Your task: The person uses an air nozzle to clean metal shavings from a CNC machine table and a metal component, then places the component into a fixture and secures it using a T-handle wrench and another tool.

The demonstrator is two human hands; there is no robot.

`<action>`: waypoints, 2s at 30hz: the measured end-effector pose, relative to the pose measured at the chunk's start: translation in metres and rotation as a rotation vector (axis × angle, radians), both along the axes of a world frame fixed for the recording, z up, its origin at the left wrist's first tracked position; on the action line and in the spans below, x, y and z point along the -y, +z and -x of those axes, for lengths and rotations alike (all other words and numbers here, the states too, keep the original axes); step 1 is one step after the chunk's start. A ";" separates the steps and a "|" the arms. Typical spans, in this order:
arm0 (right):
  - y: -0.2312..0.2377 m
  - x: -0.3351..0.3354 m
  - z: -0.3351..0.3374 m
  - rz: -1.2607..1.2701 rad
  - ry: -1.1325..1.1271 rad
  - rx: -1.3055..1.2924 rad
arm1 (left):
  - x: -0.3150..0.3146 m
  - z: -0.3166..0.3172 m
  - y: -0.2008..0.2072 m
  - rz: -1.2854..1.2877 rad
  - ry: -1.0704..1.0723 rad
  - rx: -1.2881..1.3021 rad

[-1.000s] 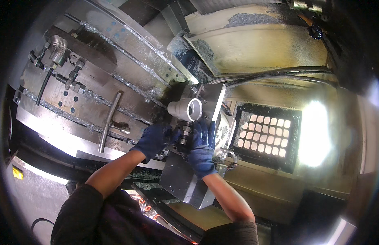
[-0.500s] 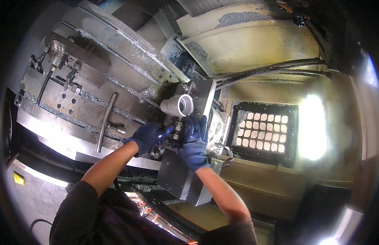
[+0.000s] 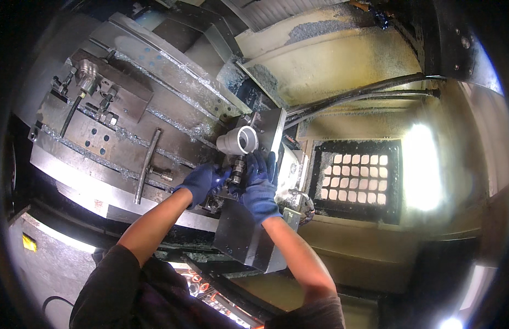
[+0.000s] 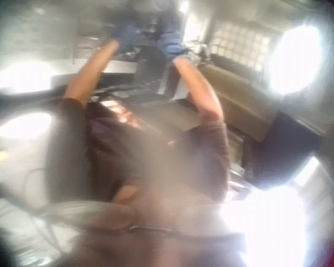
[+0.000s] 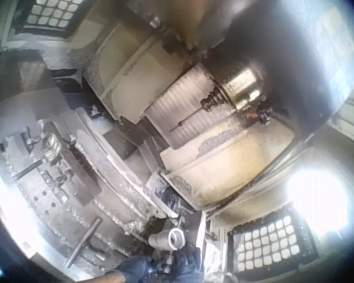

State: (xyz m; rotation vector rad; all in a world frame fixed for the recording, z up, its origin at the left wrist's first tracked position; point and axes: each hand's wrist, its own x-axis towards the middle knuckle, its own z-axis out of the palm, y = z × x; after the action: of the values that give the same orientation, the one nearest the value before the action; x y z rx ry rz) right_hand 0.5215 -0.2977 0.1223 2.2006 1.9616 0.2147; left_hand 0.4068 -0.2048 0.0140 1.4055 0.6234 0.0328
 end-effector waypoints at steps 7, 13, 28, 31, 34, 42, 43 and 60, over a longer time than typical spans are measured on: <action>0.001 0.003 -0.001 0.003 0.017 -0.009 | 0.017 0.000 -0.038 -0.443 0.113 0.299; 0.002 0.001 0.000 0.029 0.016 0.006 | 0.006 0.018 -0.014 -0.021 0.164 0.216; 0.003 -0.002 0.002 0.040 -0.018 -0.031 | 0.006 -0.008 -0.026 -0.453 0.170 0.355; 0.002 0.001 0.000 0.031 -0.045 -0.073 | 0.004 -0.007 -0.030 -0.540 0.151 0.413; 0.007 -0.003 0.003 0.065 -0.083 -0.099 | 0.000 -0.010 -0.037 -0.708 0.117 0.444; 0.000 0.011 0.000 -0.270 -0.124 -0.331 | -0.003 -0.019 -0.048 -1.010 0.061 0.525; -0.001 0.011 -0.002 -0.271 -0.121 -0.340 | -0.006 -0.021 -0.048 -0.961 -0.001 0.495; 0.005 0.009 -0.003 -0.304 -0.147 -0.328 | -0.023 -0.023 -0.039 -1.036 -0.185 0.463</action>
State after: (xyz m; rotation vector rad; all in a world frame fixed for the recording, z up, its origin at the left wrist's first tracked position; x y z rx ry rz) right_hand 0.5245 -0.3068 0.1273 2.7144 2.0240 0.1461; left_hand 0.4298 -0.1816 -0.0247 2.3435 0.0419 0.5863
